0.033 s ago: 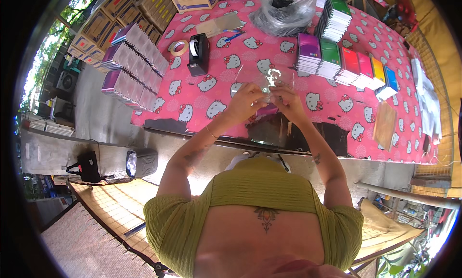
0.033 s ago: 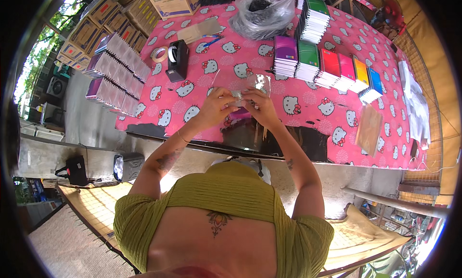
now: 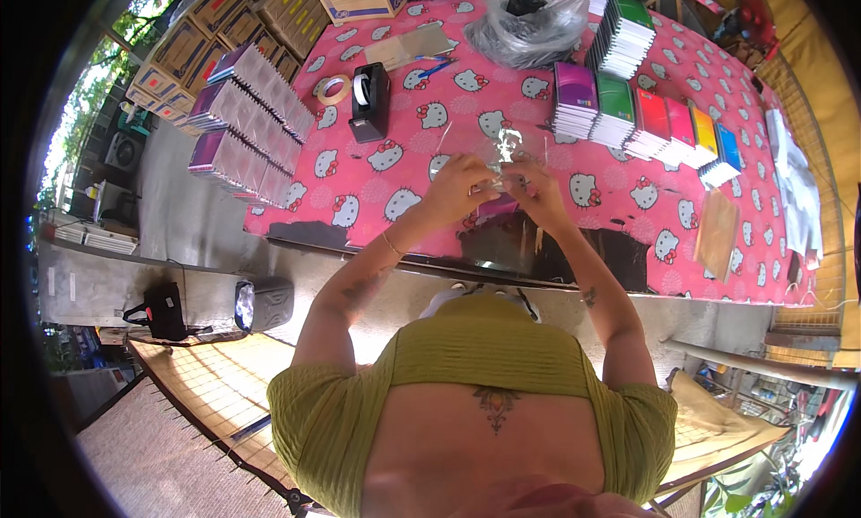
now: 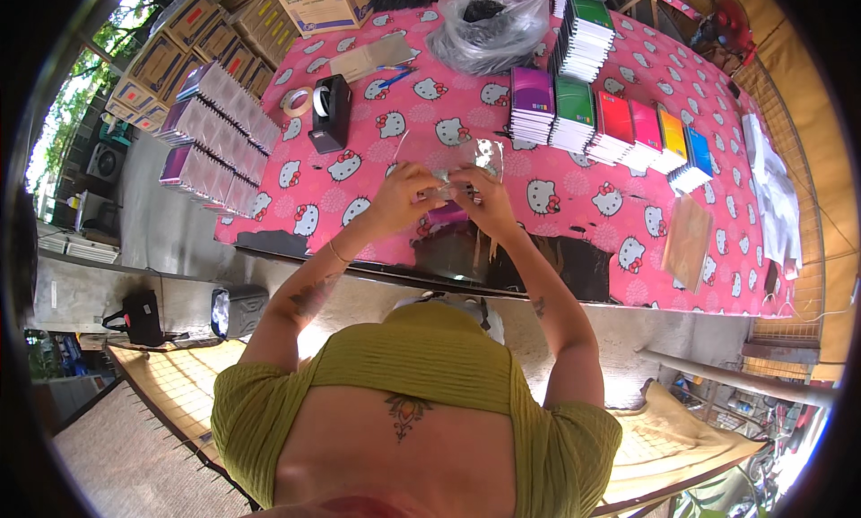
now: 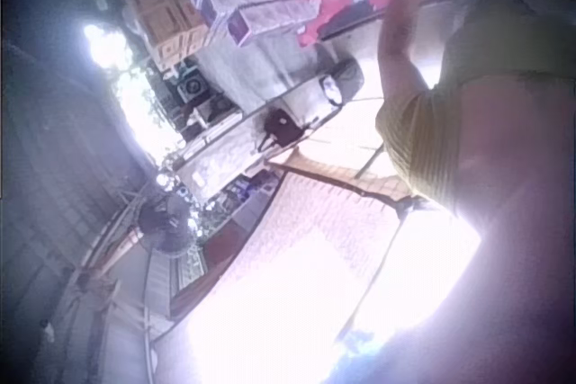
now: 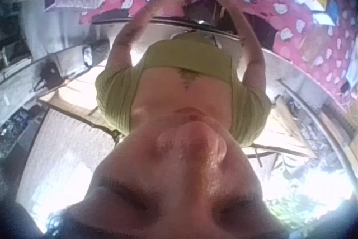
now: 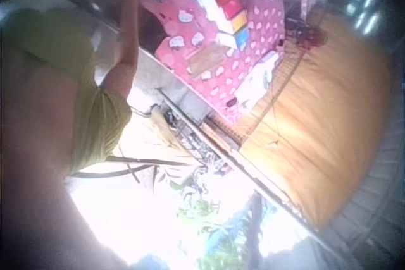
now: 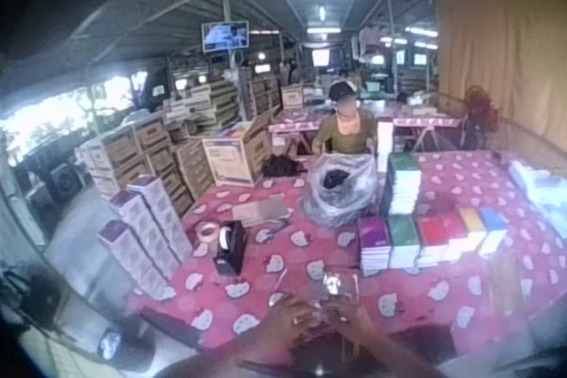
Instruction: The person places spiral-bound notebooks into clear plastic bags and seals them with tape.
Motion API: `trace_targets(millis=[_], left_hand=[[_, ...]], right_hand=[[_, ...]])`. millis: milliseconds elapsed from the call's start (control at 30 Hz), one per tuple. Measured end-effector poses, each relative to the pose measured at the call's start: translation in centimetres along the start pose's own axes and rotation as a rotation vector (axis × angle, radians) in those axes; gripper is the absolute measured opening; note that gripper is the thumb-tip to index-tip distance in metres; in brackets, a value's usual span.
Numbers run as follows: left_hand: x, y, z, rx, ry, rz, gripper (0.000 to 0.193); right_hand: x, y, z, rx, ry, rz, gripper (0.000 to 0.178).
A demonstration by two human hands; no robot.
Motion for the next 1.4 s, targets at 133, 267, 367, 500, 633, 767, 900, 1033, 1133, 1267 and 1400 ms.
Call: trace_targets(millis=[133, 267, 367, 500, 633, 767, 900, 1033, 1133, 1267, 1400], left_hand=[[-1.6, 0.1, -2.2, -0.101, 0.31, 0.254, 0.02], [0.0, -0.4, -3.8, -0.091, 0.272, -0.106, 0.028], [-1.5, -1.4, -3.7, -0.016, 0.283, -0.029, 0.037], [-6.5, -2.2, -3.9, -0.164, 0.497, 0.762, 0.044], [-16.0, 0.2, -4.0, 0.352, 0.682, 0.202, 0.044], [-30.7, 12.8, 10.3, 0.8, 0.799, -0.167, 0.038], [-29.6, 9.8, 3.9, 0.615, 0.988, 0.864, 0.025], [-26.4, 6.9, 2.9, 1.163, 0.545, 0.697, 0.012], [-25.4, 5.1, 4.9, 1.227, 0.914, 1.221, 0.011], [-24.6, 10.2, 4.7, 0.358, 0.965, -0.658, 0.016], [-17.7, 13.0, -0.7, 0.222, 0.799, -0.901, 0.02]], right_hand=[[-1.3, -0.9, -0.1, 0.077, -0.194, -0.147, 0.051], [0.3, -1.3, -0.8, 0.155, -0.127, -0.194, 0.051], [0.5, -0.9, -1.0, -0.002, -0.35, -0.515, 0.048], [0.7, -0.8, -0.7, 0.011, -0.492, -0.665, 0.047], [0.8, -0.3, -0.6, 0.087, -0.516, -0.684, 0.044], [-2.4, -3.3, -2.0, -0.021, -0.488, -0.773, 0.044], [0.8, -1.4, -0.6, 0.082, -0.513, -0.683, 0.04], [0.6, -1.5, -0.4, 0.097, -0.51, -0.674, 0.041], [0.7, -1.6, -0.8, 0.106, -0.499, -0.688, 0.044], [0.2, -1.8, -0.7, 0.068, -0.524, -0.707, 0.047], [0.5, -1.8, -0.4, 0.11, -0.493, -0.735, 0.049]])
Point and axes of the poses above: each hand's wrist, its own z-axis away from the middle knuckle, its own y-axis out of the back of the hand, x = y × z, the point moved 1 cm from there along -z, towards the middle knuckle, and after that the axes turned 5 degrees about -y, right-handed, at the moved point
